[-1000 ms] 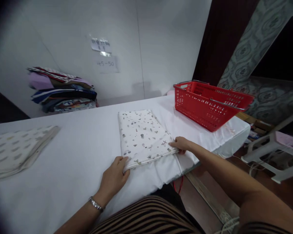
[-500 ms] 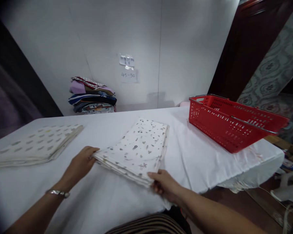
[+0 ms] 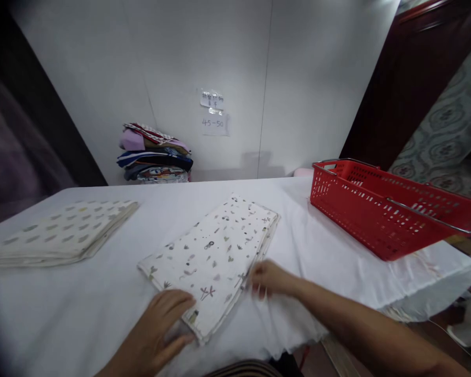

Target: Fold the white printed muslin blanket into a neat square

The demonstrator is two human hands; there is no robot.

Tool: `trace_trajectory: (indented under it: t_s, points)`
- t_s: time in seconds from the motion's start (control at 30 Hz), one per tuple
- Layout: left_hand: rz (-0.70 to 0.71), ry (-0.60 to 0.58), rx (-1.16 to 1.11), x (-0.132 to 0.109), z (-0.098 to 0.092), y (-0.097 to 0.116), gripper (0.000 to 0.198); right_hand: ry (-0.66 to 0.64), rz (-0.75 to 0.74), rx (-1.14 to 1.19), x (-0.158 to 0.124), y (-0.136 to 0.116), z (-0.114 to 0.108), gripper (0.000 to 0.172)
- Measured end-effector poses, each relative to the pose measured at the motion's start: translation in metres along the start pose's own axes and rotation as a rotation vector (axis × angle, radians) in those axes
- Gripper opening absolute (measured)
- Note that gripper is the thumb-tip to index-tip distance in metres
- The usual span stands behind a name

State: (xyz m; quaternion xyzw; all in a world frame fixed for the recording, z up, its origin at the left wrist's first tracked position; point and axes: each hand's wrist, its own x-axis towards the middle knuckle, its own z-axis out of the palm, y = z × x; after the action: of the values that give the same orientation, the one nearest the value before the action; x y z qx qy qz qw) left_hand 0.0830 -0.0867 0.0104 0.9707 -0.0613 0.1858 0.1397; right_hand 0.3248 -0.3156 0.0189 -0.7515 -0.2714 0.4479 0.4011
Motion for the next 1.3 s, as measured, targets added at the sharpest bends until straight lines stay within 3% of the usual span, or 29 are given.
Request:
trace_trajectory:
  t_s: [0.1, 0.13, 0.2, 0.3, 0.47, 0.57, 0.67, 0.87, 1.1, 1.2, 1.3]
  points:
    - [0.042, -0.05, -0.008, -0.001, 0.012, 0.018, 0.05, 0.567, -0.019, -0.15, 0.032, -0.013, -0.081, 0.012]
    - [0.034, -0.05, 0.004, -0.002, 0.015, 0.017, 0.052, 0.659, -0.008, -0.179, 0.044, -0.015, -0.104, 0.015]
    - [0.043, -0.037, 0.028, -0.003, 0.019, 0.013, 0.056, 0.741, 0.01, -0.237, 0.068, -0.016, -0.14, 0.021]
    - [0.095, 0.005, 0.022, -0.001, 0.018, 0.006, 0.054, 0.743, 0.032, -0.348, 0.1, -0.014, -0.164, 0.022]
    - [-0.046, 0.003, -0.047, 0.017, 0.009, 0.016, 0.026, 0.665, 0.108, -0.489, 0.139, -0.016, -0.175, 0.021]
    - [-0.132, -0.013, -0.049, 0.035, 0.012, 0.029, 0.025, 0.632, 0.136, -0.494, 0.15, -0.018, -0.18, 0.019]
    - [-0.228, -0.096, -0.051, 0.058, 0.02, 0.043, 0.03, 0.618, 0.125, -0.436, 0.151, -0.016, -0.183, 0.018]
    - [-0.422, -0.314, -0.022, 0.096, 0.032, 0.063, 0.02, 0.605, 0.098, -0.236, 0.148, -0.012, -0.181, 0.025]
    - [-0.428, -0.383, 0.032, 0.105, 0.039, 0.062, 0.014, 0.671, 0.029, -0.173, 0.154, -0.012, -0.186, 0.027]
    - [-0.407, -0.389, 0.04, 0.107, 0.04, 0.061, 0.015, 0.725, 0.005, -0.216, 0.152, -0.009, -0.191, 0.033]
    - [-0.383, -0.388, 0.041, 0.108, 0.041, 0.062, 0.016, 0.741, 0.044, -0.316, 0.149, -0.001, -0.193, 0.027]
